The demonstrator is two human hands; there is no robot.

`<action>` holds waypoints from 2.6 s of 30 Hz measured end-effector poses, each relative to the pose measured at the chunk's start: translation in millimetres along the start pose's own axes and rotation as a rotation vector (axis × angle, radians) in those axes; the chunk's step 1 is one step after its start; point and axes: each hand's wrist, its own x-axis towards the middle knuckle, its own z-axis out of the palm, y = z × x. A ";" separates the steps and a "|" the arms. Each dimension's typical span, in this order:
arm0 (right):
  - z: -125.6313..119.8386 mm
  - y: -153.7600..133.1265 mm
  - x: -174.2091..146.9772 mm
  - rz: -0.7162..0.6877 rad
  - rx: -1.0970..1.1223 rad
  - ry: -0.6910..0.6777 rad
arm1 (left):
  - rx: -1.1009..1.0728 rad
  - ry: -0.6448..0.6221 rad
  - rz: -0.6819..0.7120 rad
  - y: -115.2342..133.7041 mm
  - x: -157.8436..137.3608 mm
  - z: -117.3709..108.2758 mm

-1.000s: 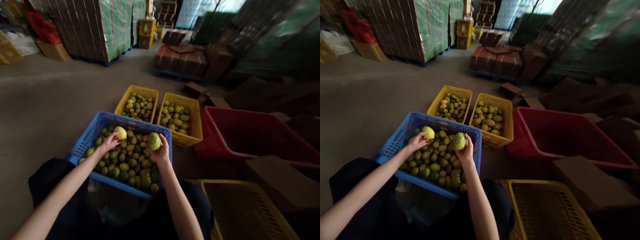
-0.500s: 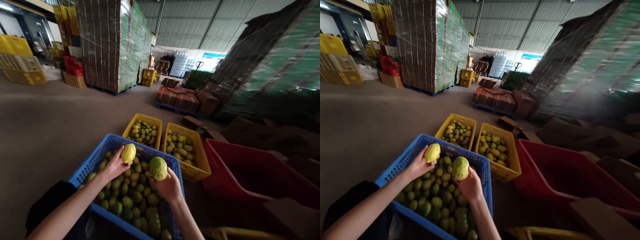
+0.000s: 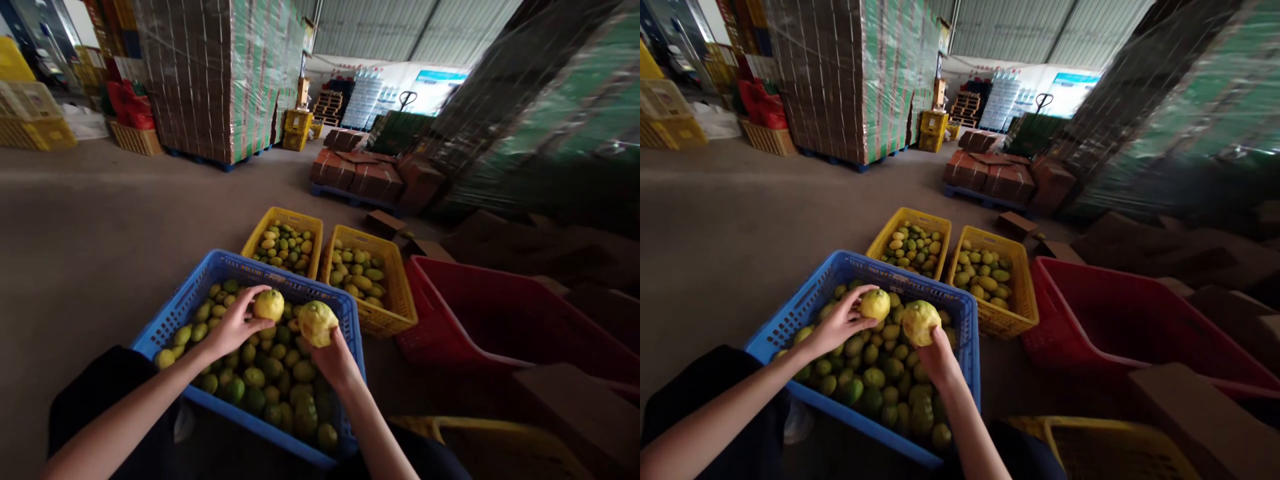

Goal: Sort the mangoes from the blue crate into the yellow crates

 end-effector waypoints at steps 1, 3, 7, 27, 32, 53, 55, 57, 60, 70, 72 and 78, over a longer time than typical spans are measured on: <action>-0.4 0.1 0.0 0.008 0.012 0.013 | 0.048 -0.004 0.025 -2.2 -1.4 0.6; -2.2 -0.8 -0.2 0.014 0.015 0.060 | 0.113 -0.010 0.078 -5.8 -3.6 1.1; -4.0 -6.6 -2.6 -0.142 -0.249 0.215 | 0.198 0.042 0.263 -6.8 -6.2 1.5; 10.6 -8.3 -24.0 -0.603 -0.698 0.032 | 0.240 -0.070 0.371 -1.9 -20.5 10.3; 12.8 -11.6 -26.8 -0.551 -0.676 0.040 | 0.149 -0.059 0.281 -1.8 -19.0 10.6; 19.6 -5.6 -17.4 0.636 0.279 0.091 | -0.666 -0.243 -0.647 -24.4 -9.3 25.6; 17.5 -6.3 -19.3 0.483 0.129 0.122 | -0.455 -0.193 -0.427 -15.3 -12.2 22.2; 13.2 -9.0 -22.8 0.189 -0.142 0.177 | -0.194 -0.159 -0.160 -3.5 -16.4 17.0; 3.3 -13.1 -28.7 -0.252 -0.574 0.159 | 0.053 -0.185 0.040 10.5 -22.2 8.7; 3.0 -11.4 -31.9 -0.613 -0.636 0.042 | 0.003 -0.159 0.082 12.9 -27.4 1.2; 6.6 -16.4 -31.7 -0.547 -0.572 0.056 | -0.051 -0.136 0.058 11.0 -26.1 2.5; 6.2 -17.3 -25.9 -0.091 -0.143 0.055 | -0.421 -0.187 -0.168 -3.2 -18.6 9.6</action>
